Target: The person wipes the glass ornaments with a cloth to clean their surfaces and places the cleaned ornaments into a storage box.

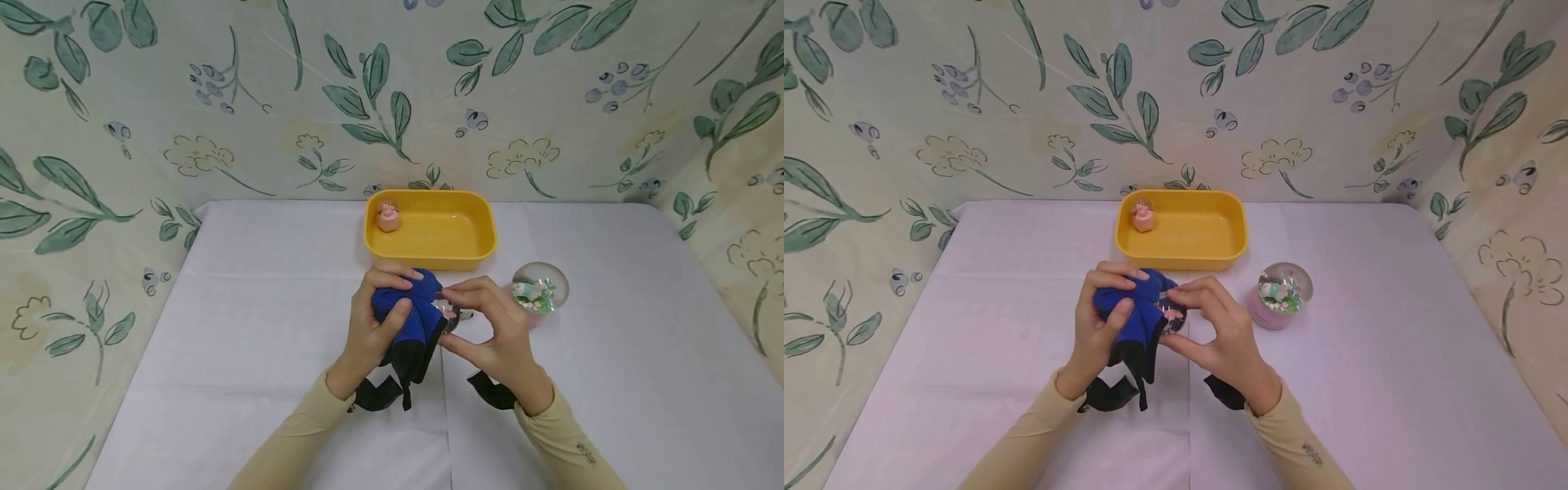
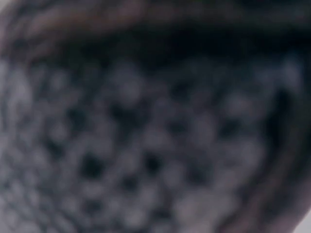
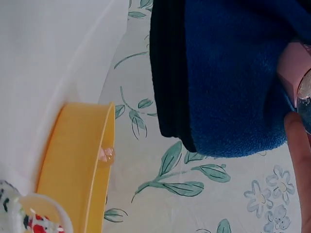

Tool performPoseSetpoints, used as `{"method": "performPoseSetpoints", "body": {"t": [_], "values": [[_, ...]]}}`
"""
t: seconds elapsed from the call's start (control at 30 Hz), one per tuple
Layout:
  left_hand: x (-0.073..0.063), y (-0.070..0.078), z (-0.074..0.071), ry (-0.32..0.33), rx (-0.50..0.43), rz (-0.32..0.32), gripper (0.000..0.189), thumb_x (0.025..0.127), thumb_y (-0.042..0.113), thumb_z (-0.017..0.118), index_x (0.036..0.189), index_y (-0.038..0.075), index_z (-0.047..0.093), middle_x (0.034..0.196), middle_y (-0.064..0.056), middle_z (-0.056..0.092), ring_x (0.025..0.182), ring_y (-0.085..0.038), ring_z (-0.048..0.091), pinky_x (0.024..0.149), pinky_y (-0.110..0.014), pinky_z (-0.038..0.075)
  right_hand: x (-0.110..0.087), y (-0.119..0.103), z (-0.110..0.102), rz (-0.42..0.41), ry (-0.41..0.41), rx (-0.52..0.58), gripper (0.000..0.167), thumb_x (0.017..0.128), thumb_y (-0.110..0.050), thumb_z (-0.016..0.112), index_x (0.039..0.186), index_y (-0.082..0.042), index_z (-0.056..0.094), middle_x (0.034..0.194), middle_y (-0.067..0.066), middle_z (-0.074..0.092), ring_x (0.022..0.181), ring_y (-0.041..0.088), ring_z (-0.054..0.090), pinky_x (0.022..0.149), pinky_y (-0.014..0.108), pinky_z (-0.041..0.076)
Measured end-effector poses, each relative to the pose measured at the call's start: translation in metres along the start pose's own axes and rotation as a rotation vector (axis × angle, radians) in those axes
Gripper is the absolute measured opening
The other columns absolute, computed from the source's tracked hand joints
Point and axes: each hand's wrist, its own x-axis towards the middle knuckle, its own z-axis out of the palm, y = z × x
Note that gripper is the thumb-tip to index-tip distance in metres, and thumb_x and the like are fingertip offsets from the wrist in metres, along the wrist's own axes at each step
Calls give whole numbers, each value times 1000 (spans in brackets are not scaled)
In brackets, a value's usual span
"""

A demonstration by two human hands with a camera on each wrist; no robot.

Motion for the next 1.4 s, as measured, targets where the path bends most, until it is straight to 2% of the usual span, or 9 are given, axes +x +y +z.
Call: {"method": "performPoseSetpoints", "body": {"t": [0.1, 0.27, 0.37, 0.47, 0.67, 0.83, 0.97, 1.17, 1.4], "values": [[1, 0, -1, -8, -3, 29, 31, 98, 30, 53, 98, 0, 49, 102, -21, 56, 99, -30, 55, 89, -41, 48, -1, -1, 3, 96, 22, 132, 50, 83, -29, 74, 101, 14, 59, 93, 20, 60, 90, 16, 62, 78, 20, 52], [2, 0, -2, -44, 1, 87, 28, 98, 28, 52, 97, 0, 49, 101, -21, 55, 98, -32, 56, 88, -41, 49, -5, -7, 5, 390, 55, 379, 43, 84, -18, 74, 103, 16, 56, 98, 13, 62, 88, 14, 65, 75, 25, 55], [2, 1, -2, -58, 16, 117, 27, 98, 27, 52, 96, 0, 49, 101, -20, 56, 98, -31, 56, 89, -41, 49, -6, -10, 5, 480, 51, 425, 35, 87, -10, 71, 106, 15, 55, 103, 11, 62, 91, 16, 66, 76, 27, 55], [3, 1, -3, -57, 25, 134, 27, 99, 27, 52, 96, 0, 49, 100, -20, 56, 98, -31, 56, 88, -40, 49, -5, -12, 4, 436, 11, 355, 38, 89, -13, 68, 112, 13, 54, 107, 16, 60, 94, 16, 65, 77, 27, 54], [5, 3, -5, -36, -4, 98, 28, 98, 28, 52, 95, 0, 49, 100, -20, 56, 98, -30, 57, 87, -40, 49, -3, -11, 2, 211, -62, 156, 61, 91, -34, 64, 126, 12, 44, 115, 23, 55, 103, 17, 60, 83, 23, 51], [5, 6, -6, -23, -24, 54, 29, 98, 29, 52, 96, 0, 49, 101, -20, 56, 99, -29, 57, 88, -40, 49, -1, -7, 1, -23, -51, -28, 49, 90, -32, 66, 113, 10, 55, 113, 27, 55, 105, 27, 57, 91, 23, 47], [4, 5, -6, -36, -34, 35, 29, 98, 29, 51, 96, 1, 48, 101, -21, 56, 99, -29, 56, 89, -41, 49, -1, -4, 1, -118, -5, -110, 45, 89, -32, 68, 104, 10, 62, 102, 23, 63, 94, 28, 61, 91, 23, 47], [4, 3, -5, -58, -36, 35, 29, 98, 30, 50, 96, 1, 49, 100, -21, 56, 99, -30, 55, 88, -42, 49, -4, -3, 2, -73, 36, -122, 49, 88, -36, 68, 101, 11, 62, 90, 20, 64, 80, 23, 60, 80, 17, 49], [5, 2, -5, -62, -7, 82, 28, 98, 29, 50, 95, 1, 49, 101, -21, 56, 98, -32, 56, 89, -43, 48, -5, -10, 8, 251, 67, 95, 45, 86, -29, 73, 101, 11, 61, 89, 16, 66, 70, 11, 60, 67, 18, 53]]}}
